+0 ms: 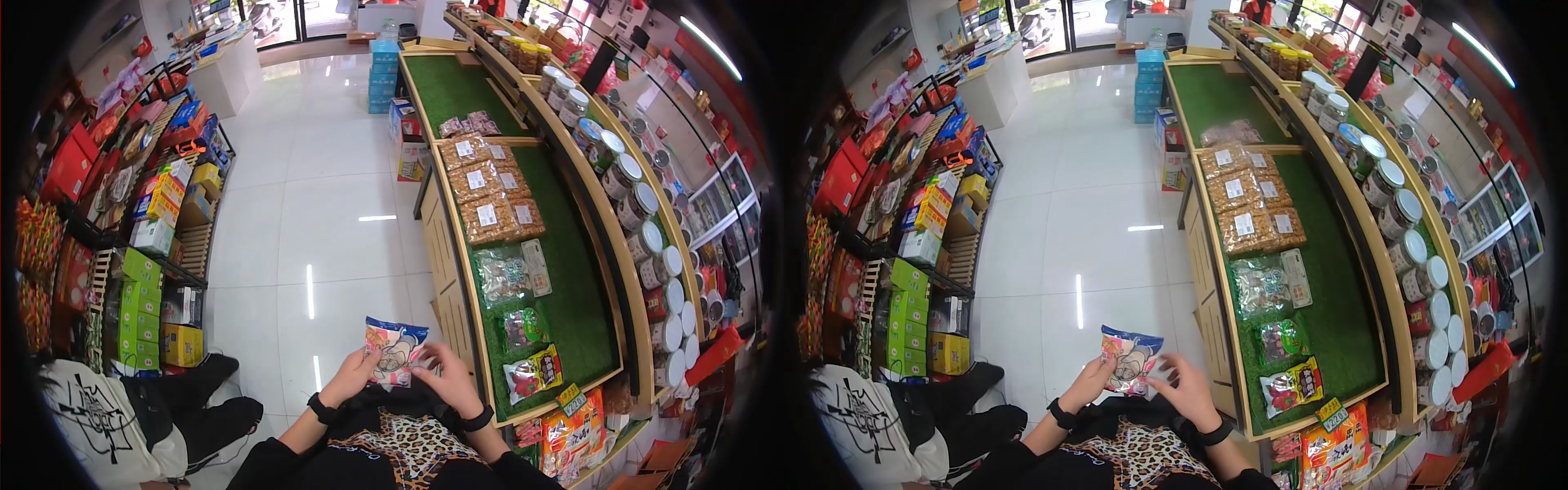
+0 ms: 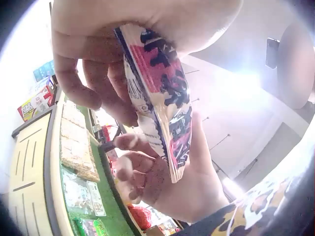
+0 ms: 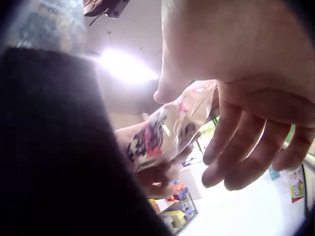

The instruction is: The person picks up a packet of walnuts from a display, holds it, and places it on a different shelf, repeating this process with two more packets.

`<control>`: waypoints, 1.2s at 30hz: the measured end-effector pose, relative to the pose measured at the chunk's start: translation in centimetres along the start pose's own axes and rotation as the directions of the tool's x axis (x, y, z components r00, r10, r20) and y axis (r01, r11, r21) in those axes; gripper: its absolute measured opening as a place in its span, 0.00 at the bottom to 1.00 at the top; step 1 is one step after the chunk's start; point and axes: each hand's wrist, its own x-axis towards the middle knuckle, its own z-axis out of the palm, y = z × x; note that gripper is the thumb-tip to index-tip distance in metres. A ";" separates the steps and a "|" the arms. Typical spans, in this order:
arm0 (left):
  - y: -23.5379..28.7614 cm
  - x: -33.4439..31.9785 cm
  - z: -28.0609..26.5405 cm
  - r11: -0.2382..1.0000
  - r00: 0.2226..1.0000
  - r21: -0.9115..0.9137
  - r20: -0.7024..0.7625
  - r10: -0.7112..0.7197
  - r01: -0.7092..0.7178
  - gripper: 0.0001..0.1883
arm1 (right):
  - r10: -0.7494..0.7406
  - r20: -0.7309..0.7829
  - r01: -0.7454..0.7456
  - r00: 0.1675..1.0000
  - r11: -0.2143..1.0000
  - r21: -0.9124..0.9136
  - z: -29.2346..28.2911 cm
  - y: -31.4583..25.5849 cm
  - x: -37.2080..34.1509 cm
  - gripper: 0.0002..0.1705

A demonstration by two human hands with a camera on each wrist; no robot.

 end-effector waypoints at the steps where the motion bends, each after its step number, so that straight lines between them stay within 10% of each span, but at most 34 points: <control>1: 0.2 0.3 0.0 0.976 0.998 -0.215 -0.051 0.036 -0.046 0.21 | -0.003 0.008 0.003 1.000 1.000 0.000 0.2 0.0 0.6 0.28; 3: 1.5 1.0 0.4 0.976 0.987 -0.164 -0.094 0.127 -0.141 0.21 | 0.207 0.360 -0.143 0.910 0.970 -0.197 0.4 -0.7 2.1 0.26; 5: 2.6 1.7 0.4 0.966 0.966 -0.105 -0.134 0.220 -0.234 0.22 | 0.224 0.380 -0.126 0.897 0.955 -0.267 0.7 -1.1 3.8 0.26; 7: 3.5 2.9 -0.1 0.978 0.975 -0.104 -0.148 0.164 -0.180 0.19 | 0.012 0.314 -0.047 0.949 0.994 0.103 0.7 -1.1 5.7 0.27; 16: 8.8 12.7 -2.7 0.938 0.881 0.067 -0.326 0.342 -0.340 0.13 | -0.245 0.465 0.302 0.851 0.952 -0.050 -4.7 0.5 18.1 0.28; 22: 12.6 18.6 -2.1 0.856 0.789 0.345 -0.358 0.499 -0.385 0.13 | -0.220 0.534 0.203 0.816 0.975 0.092 -8.7 0.2 23.5 0.23; 31: 13.3 24.7 -1.7 0.964 0.937 -0.071 -0.263 0.230 -0.256 0.12 | -0.060 0.603 0.113 0.796 0.992 -0.051 -12.8 1.4 27.1 0.23; 36: 15.1 28.5 -3.4 0.965 0.958 0.101 -0.138 0.253 -0.241 0.13 | 0.003 0.567 -0.057 0.823 0.995 0.078 -13.1 1.4 29.1 0.23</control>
